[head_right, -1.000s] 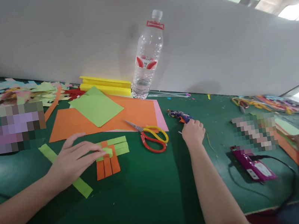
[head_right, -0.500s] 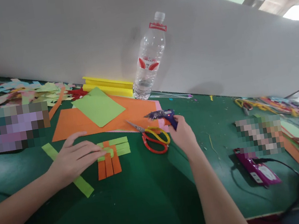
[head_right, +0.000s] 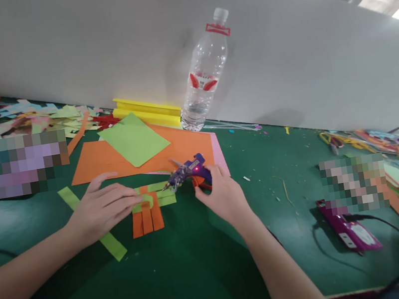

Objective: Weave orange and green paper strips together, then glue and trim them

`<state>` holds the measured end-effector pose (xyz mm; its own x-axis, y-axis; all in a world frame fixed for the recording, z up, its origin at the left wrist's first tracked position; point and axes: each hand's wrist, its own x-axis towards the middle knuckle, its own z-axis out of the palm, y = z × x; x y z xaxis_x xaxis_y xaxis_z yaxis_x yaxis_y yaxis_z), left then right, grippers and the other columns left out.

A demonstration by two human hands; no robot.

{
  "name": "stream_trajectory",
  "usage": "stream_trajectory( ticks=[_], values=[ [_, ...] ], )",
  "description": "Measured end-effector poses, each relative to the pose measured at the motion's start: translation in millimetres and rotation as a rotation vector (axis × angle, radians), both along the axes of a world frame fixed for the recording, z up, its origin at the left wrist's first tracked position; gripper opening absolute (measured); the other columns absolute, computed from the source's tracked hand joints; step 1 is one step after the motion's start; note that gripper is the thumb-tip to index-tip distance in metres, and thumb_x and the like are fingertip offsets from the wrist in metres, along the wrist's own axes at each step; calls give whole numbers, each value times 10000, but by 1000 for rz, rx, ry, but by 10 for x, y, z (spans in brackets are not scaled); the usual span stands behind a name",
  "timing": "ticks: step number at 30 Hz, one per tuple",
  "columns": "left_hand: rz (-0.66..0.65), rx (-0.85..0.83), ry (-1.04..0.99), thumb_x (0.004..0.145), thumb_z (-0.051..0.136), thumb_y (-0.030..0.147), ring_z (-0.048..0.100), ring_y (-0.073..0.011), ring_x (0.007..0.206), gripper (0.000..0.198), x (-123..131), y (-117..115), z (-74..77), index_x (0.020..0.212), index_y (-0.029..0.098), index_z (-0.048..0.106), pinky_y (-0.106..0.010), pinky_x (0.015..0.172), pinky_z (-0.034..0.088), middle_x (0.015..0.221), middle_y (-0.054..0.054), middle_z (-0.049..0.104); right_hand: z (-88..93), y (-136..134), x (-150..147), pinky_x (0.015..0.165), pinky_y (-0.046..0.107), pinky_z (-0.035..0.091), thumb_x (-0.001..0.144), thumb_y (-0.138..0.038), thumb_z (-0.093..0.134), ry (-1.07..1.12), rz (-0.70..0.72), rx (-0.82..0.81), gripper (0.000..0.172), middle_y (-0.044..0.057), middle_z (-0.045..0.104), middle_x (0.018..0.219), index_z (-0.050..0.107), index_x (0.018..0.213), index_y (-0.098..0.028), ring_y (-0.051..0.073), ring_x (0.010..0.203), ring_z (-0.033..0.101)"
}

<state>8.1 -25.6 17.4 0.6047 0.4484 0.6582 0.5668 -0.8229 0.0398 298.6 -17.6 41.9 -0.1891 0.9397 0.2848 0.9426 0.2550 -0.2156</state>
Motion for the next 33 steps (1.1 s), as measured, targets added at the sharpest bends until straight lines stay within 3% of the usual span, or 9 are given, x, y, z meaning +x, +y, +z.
stream_trajectory(
  ticks=[13,20,33],
  values=[
    [-36,10,28,900,462,97,639,-151,763,201,11,-1,30,934,238,600,-453,1013,322,864,22,690,-71,-29,-57,696,367,534,744,-246,508,-116,202,195,403,110,668,973,541,1136,-163,254,884,648],
    [-42,-13,33,894,462,91,633,-149,743,200,18,-4,10,916,235,598,-467,997,340,856,17,689,-29,-46,-58,706,364,552,775,-222,485,-192,239,276,385,114,676,983,555,1148,-159,247,891,653],
    [-49,4,40,888,479,76,632,-150,750,190,19,-5,18,926,223,593,-464,983,340,867,15,693,3,-57,-42,755,377,563,808,-218,466,-195,270,262,370,139,668,1031,577,1146,-119,246,925,647]
  ],
)
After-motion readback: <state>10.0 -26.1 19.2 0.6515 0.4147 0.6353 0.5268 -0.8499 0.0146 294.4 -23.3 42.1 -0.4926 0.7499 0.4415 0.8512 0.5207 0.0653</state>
